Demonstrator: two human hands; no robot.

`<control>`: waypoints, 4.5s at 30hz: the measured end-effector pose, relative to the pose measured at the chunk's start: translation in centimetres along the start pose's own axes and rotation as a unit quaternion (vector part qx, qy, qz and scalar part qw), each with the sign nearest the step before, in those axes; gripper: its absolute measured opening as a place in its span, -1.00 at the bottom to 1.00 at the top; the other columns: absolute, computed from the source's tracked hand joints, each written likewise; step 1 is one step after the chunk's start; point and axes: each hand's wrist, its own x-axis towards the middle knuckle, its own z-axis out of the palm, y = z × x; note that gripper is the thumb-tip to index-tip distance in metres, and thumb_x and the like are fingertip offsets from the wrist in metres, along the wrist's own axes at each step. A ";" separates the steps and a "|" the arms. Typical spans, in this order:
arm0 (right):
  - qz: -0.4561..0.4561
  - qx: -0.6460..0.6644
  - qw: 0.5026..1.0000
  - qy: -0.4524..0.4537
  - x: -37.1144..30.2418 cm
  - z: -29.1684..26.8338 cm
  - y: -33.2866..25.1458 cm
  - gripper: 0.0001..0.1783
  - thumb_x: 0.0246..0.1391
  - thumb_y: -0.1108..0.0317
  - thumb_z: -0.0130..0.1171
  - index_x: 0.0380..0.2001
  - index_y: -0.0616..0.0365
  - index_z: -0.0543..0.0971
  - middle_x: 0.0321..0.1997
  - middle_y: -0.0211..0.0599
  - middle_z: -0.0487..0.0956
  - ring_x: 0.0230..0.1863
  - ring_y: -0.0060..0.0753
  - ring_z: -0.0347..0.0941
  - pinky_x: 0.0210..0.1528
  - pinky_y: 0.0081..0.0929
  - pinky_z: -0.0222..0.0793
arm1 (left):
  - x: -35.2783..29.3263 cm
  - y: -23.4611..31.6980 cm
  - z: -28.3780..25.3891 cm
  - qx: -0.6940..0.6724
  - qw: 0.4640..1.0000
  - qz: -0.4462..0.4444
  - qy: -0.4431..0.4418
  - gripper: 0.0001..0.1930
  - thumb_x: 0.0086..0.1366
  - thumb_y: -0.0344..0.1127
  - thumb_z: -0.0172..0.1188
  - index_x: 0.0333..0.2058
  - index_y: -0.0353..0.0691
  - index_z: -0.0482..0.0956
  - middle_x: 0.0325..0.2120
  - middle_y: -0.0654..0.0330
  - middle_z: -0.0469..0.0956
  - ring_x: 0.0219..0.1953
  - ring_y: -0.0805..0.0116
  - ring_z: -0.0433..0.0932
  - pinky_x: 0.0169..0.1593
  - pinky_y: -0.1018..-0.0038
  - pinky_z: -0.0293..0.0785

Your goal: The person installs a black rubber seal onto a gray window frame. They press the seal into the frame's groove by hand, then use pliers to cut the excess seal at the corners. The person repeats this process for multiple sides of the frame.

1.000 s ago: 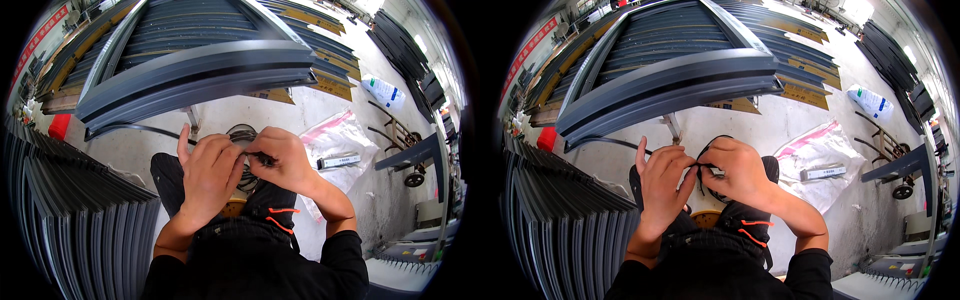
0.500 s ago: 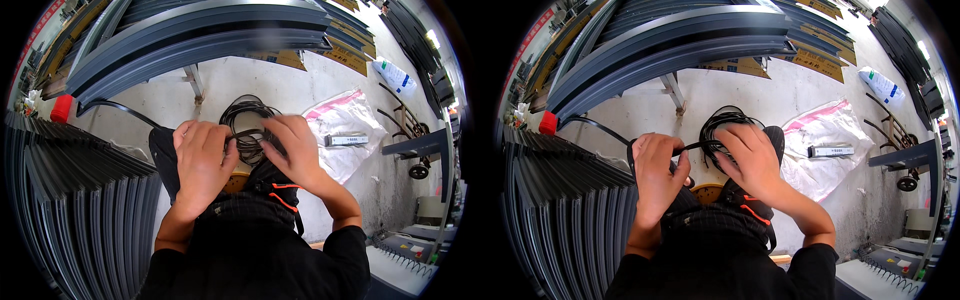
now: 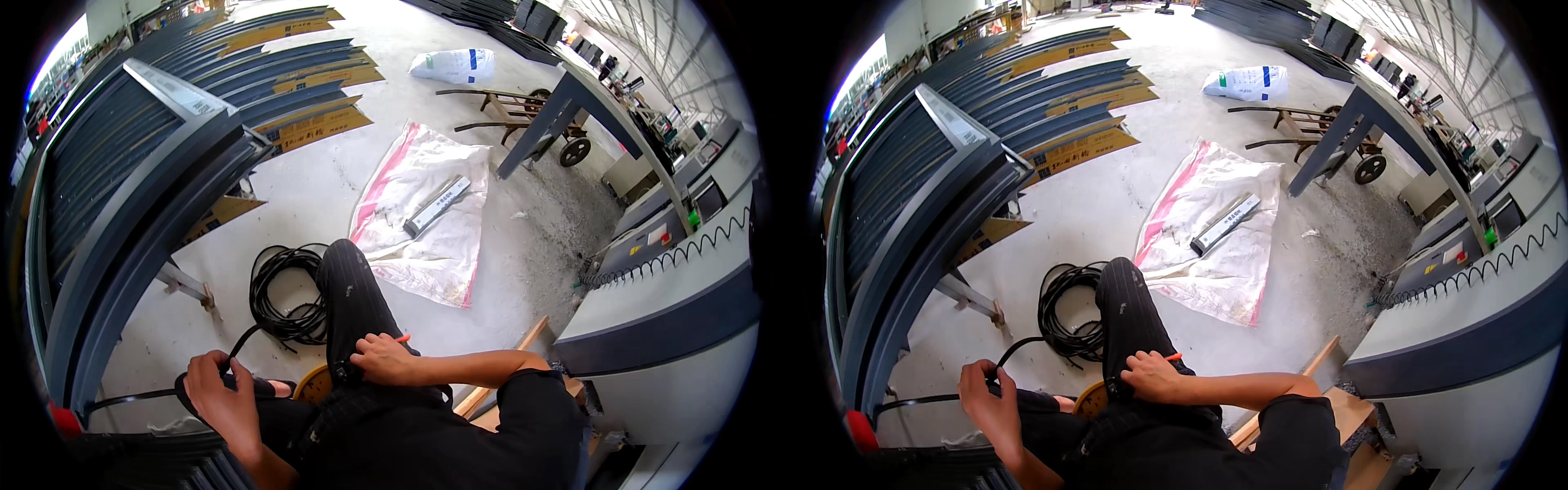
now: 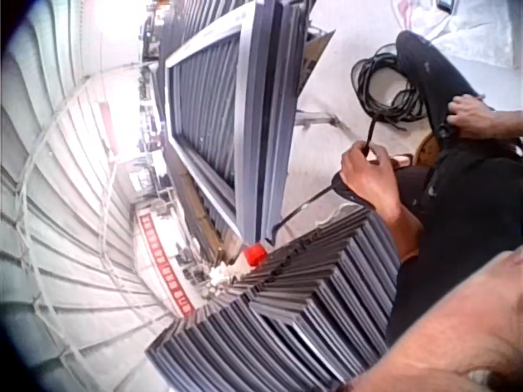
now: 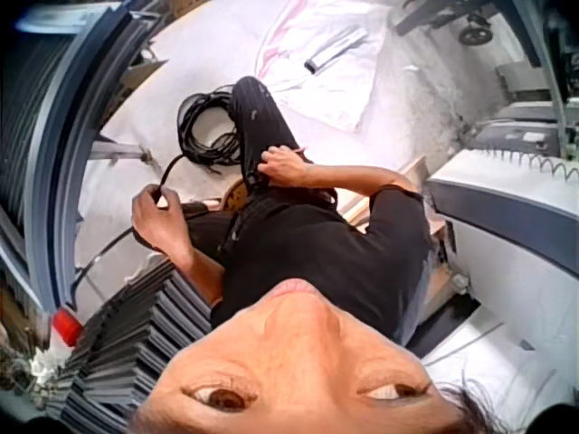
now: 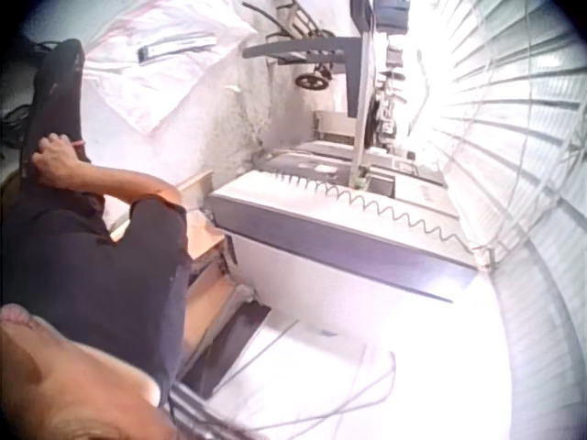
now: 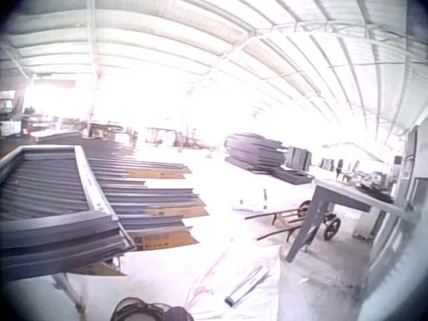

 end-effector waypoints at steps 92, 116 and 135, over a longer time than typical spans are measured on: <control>-0.178 0.171 0.956 0.157 7.6 -5.7 -5.9 -0.72 0.06 0.26 0.26 -0.17 0.15 0.59 -0.06 -0.22 0.52 -0.03 -0.14 0.43 0.04 -0.29 0.38 | 12.3 -2.2 -3.8 0.097 0.941 0.268 0.180 -0.69 -0.16 -0.61 0.20 -0.34 -0.29 0.63 -0.37 0.16 0.59 -0.28 0.16 0.55 -0.23 0.33 0.50; -0.188 0.261 0.899 0.299 11.0 -7.2 -3.2 -0.81 0.05 0.30 0.26 -0.30 0.15 0.57 -0.19 -0.23 0.52 -0.11 -0.10 0.45 -0.04 -0.24 0.40 | 15.1 3.4 -0.4 0.145 0.938 0.302 0.094 -0.77 -0.08 -0.65 0.14 -0.36 -0.40 0.59 -0.38 0.02 0.54 -0.24 0.03 0.52 -0.16 0.23 0.46; -0.066 0.793 0.595 0.118 20.2 -19.7 -6.3 -0.55 0.25 -0.07 0.13 -0.25 0.17 0.52 -0.35 -0.26 0.63 -0.29 -0.42 0.59 -0.31 -0.47 0.47 | 8.9 1.2 -2.8 0.138 0.955 0.229 0.129 -0.70 0.07 -0.65 0.25 -0.17 -0.35 0.64 -0.23 0.04 0.60 -0.16 0.09 0.57 -0.08 0.29 0.49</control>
